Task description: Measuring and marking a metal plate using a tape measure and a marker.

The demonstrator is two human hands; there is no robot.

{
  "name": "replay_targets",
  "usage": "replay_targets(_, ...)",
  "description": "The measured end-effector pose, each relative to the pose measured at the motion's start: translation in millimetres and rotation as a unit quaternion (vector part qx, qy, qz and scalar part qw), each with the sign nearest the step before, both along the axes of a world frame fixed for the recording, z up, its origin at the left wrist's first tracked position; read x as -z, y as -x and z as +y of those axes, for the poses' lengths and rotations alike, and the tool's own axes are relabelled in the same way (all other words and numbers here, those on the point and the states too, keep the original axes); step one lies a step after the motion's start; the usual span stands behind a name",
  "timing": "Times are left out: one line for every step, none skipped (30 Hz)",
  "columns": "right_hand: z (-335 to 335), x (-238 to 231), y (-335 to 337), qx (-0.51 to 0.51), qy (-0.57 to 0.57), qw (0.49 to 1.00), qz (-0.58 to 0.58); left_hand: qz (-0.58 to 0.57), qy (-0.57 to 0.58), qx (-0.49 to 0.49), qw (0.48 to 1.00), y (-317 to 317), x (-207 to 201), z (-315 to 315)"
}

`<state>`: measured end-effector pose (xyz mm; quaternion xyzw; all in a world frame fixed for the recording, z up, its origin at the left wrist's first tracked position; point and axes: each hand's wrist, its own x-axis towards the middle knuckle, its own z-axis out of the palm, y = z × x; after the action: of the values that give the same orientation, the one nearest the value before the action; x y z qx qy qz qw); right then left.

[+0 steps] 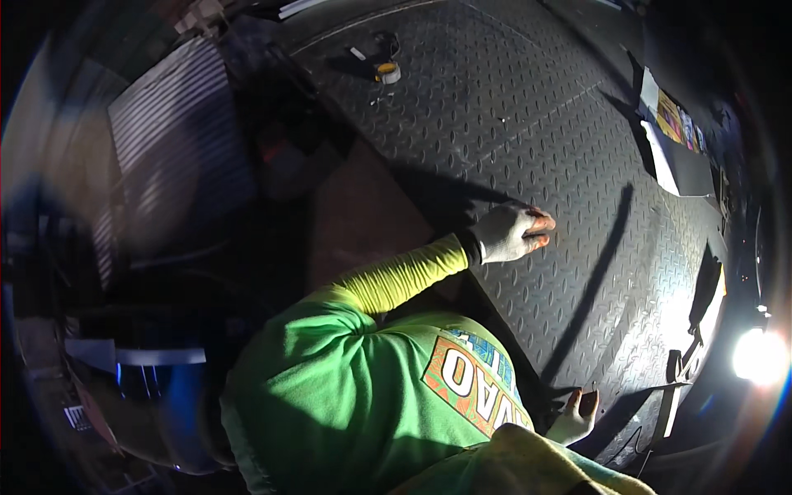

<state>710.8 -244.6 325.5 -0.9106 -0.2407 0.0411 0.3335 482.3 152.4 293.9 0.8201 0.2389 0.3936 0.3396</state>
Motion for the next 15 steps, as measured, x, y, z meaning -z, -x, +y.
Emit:
replay_targets(8, 4, 8, -0.024, -0.002, 1.0, -0.018, 0.001, 0.001, 0.016, 1.0, 7, 2, 5)
replay_targets(17, 7, 14, -0.05, -0.004, 0.998, -0.038, 0.001, 0.003, 0.03, 1.0, 13, 4, 10)
replay_targets(25, 11, 17, -0.083, -0.031, 0.994, -0.066, 0.02, 0.009, 0.04, 0.999, 16, 7, 14)
replay_targets(34, 13, 22, -0.077, -0.006, 0.995, -0.061, -0.002, 0.004, 0.042, 0.999, 20, 7, 19)
replay_targets(39, 16, 23, -0.084, -0.004, 0.995, -0.059, -0.003, -0.013, 0.051, 0.999, 21, 9, 19)
replay_targets(45, 17, 26, -0.091, -0.002, 0.994, -0.056, -0.002, -0.029, 0.059, 0.998, 23, 9, 21)
replay_targets(50, 19, 27, -0.097, 0.001, 0.994, -0.052, -0.002, -0.044, 0.069, 0.997, 23, 10, 21)
replay_targets(55, 19, 26, -0.076, 0.019, 0.996, -0.033, 0.003, -0.067, 0.082, 0.994, 23, 10, 22)
replay_targets(60, 18, 27, -0.099, 0.006, 0.994, -0.048, -0.001, -0.058, 0.082, 0.995, 23, 9, 22)
replay_targets(65, 18, 24, -0.115, 0.034, 0.987, -0.111, 0.008, -0.063, 0.087, 0.994, 23, 10, 21)
replay_targets(73, 15, 23, -0.13, 0.06, 0.975, -0.172, 0.019, -0.07, 0.092, 0.993, 25, 7, 23)
replay_targets(80, 14, 19, -0.15, 0.09, 0.957, -0.233, 0.027, -0.073, 0.093, 0.993, 26, 7, 20)
replay_targets(89, 11, 16, -0.162, 0.118, 0.935, -0.292, 0.034, -0.066, 0.091, 0.993, 28, 4, 20)
replay_targets(100, 9, 13, -0.17, 0.082, 0.947, -0.259, 0.035, -0.07, 0.086, 0.993, 30, 3, 20)
replay_targets(112, 7, 11, -0.165, 0.045, 0.959, -0.225, 0.045, -0.063, 0.092, 0.993, 32, 2, 20)
